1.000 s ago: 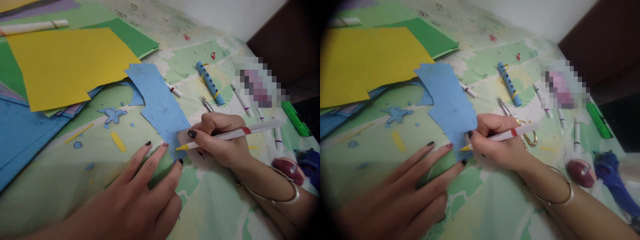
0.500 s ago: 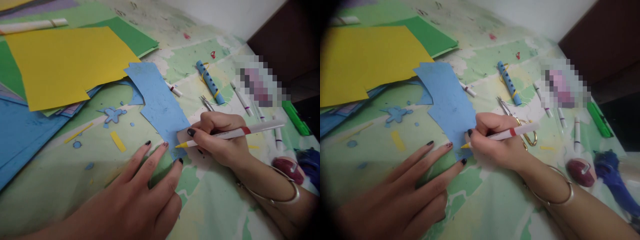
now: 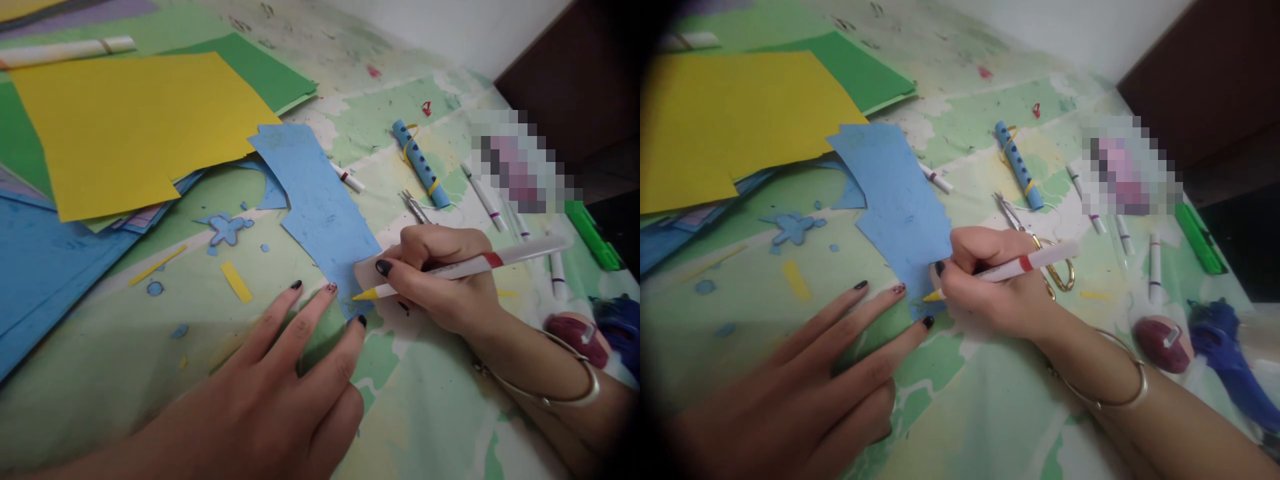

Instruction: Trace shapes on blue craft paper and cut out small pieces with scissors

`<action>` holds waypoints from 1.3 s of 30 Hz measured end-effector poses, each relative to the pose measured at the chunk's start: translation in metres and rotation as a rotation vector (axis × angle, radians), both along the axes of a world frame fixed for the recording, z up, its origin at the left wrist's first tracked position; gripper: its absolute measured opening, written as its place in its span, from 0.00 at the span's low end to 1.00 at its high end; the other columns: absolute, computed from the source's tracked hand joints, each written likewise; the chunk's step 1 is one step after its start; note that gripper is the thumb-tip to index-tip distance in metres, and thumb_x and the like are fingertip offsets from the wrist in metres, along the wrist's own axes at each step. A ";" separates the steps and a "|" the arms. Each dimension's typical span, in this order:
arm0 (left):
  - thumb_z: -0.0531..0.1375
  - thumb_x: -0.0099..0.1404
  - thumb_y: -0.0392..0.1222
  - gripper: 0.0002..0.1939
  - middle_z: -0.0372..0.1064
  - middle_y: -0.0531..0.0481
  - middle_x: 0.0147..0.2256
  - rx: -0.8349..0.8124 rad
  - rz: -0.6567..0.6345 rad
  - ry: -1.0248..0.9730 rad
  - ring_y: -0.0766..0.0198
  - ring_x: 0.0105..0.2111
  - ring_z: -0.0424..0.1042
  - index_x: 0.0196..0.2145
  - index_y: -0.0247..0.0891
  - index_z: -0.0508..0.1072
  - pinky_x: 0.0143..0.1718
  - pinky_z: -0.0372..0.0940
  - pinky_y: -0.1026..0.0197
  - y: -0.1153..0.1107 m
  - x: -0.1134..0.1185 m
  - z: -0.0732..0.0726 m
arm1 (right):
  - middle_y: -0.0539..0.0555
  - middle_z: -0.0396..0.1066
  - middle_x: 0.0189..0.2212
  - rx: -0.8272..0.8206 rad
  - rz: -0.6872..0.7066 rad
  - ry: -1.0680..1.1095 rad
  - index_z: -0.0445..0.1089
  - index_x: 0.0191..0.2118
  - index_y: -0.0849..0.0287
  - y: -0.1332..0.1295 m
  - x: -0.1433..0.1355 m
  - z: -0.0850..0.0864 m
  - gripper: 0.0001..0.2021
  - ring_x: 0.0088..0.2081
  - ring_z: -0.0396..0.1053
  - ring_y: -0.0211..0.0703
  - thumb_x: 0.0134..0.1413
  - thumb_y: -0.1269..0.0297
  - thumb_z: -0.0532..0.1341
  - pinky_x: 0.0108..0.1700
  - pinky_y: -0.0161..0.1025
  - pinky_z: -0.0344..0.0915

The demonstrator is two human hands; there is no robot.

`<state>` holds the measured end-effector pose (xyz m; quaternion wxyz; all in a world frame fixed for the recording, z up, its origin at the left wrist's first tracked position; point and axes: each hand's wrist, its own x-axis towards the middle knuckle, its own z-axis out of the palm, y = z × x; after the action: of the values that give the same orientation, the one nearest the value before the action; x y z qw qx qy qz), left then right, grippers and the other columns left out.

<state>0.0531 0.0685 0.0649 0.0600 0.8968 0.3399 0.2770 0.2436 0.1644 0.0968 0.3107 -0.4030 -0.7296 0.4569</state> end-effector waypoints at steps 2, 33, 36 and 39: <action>0.52 0.65 0.35 0.10 0.68 0.44 0.49 0.002 -0.006 0.003 0.41 0.58 0.55 0.27 0.35 0.67 0.55 0.53 0.34 0.001 0.000 -0.001 | 0.46 0.52 0.13 0.002 -0.006 -0.001 0.50 0.17 0.57 0.000 0.000 -0.001 0.19 0.17 0.49 0.33 0.49 0.76 0.59 0.17 0.36 0.45; 0.49 0.66 0.35 0.09 0.59 0.52 0.24 -0.022 0.186 -0.160 0.62 0.27 0.58 0.29 0.38 0.65 0.30 0.57 0.56 0.028 -0.016 0.021 | 0.40 0.51 0.11 -0.264 -0.187 0.472 0.58 0.22 0.57 0.014 -0.002 -0.009 0.14 0.12 0.44 0.28 0.49 0.66 0.65 0.14 0.31 0.40; 0.46 0.68 0.35 0.11 0.60 0.52 0.25 -0.061 0.245 -0.056 0.62 0.27 0.59 0.31 0.38 0.65 0.29 0.55 0.57 0.037 -0.018 0.018 | 0.41 0.55 0.10 -0.283 -0.107 0.550 0.62 0.23 0.57 0.018 0.000 -0.008 0.12 0.13 0.48 0.30 0.50 0.63 0.63 0.15 0.31 0.44; 0.45 0.66 0.30 0.12 0.61 0.52 0.25 -0.096 0.277 0.022 0.62 0.27 0.60 0.33 0.38 0.66 0.32 0.55 0.57 0.041 -0.018 0.014 | 0.49 0.65 0.12 -0.361 0.005 0.571 0.69 0.24 0.60 0.020 0.003 -0.004 0.13 0.14 0.51 0.31 0.55 0.60 0.56 0.17 0.32 0.46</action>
<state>0.0353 0.1097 0.0792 0.0605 0.8404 0.4739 0.2561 0.2462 0.1841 0.0929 0.4251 -0.3055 -0.5212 0.6740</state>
